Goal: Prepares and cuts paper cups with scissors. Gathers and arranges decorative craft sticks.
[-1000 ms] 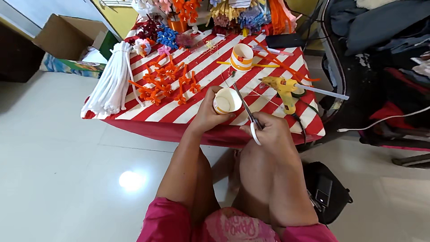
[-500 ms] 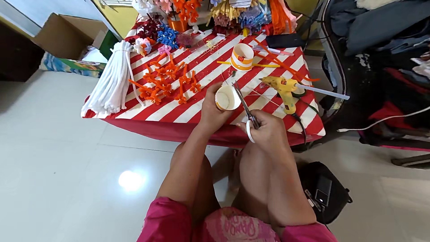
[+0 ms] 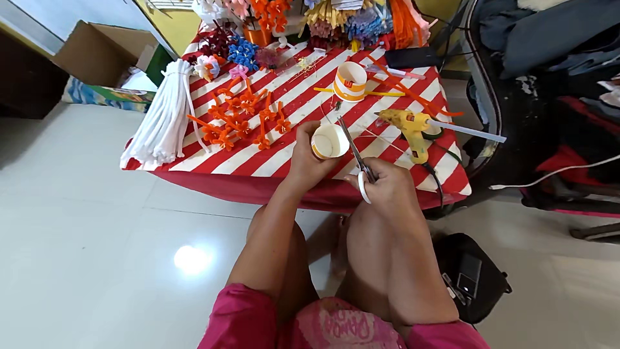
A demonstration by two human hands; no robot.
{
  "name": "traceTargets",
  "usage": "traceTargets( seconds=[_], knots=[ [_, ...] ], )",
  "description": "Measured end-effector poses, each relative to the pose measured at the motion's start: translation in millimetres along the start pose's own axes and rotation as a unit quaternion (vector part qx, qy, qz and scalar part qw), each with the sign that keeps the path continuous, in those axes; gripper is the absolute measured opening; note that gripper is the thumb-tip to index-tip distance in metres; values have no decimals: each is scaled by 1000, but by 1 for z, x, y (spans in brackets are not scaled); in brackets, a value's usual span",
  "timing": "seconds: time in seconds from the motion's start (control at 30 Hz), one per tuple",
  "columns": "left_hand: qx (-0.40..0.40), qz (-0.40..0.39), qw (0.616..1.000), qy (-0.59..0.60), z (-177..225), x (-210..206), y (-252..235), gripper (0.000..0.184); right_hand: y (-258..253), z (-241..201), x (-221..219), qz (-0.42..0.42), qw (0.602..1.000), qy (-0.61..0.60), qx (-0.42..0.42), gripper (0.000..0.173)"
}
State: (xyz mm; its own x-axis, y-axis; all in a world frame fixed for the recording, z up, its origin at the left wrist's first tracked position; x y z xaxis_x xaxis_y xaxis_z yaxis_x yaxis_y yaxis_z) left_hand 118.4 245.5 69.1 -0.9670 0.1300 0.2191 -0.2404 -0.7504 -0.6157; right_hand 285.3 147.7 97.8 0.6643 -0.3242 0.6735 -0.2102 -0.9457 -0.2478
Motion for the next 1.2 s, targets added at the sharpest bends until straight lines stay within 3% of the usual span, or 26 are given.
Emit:
traceTargets(
  seconds=[0.13, 0.4, 0.8, 1.07, 1.2],
  knots=[
    [-13, 24, 1000, 10, -3, -3, 0, 73, 0, 0, 0, 6, 1000, 3, 0, 27],
    [-9, 36, 996, -81, -1, -8, 0, 69, -5, 4, -10, 20, 999, 19, 25, 30],
    [-26, -14, 999, -12, -2, -2, 0, 67, -2, 3, -4, 15, 999, 18, 27, 29],
    [-8, -92, 996, 17, -1, 7, -3, 66, -2, 6, 3, -16, 1000, 7, 15, 32],
    [19, -92, 995, 27, 0, 10, -4, 69, -2, 5, 4, -15, 1000, 6, 20, 30]
  ],
)
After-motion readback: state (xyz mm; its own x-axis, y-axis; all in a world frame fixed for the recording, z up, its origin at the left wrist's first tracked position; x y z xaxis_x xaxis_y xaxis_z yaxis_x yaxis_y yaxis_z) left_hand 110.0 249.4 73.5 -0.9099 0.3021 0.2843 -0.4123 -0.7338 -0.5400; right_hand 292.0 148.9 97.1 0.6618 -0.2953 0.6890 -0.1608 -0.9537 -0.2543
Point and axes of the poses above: each hand's wrist, its own y-axis away from the middle knuckle, its own x-axis out of the back of the hand, z = x × y, the point moved 1 cm from there along -y, towards the middle knuckle, and after that the axes turned 1 degree about z, right-handed, at the moved point
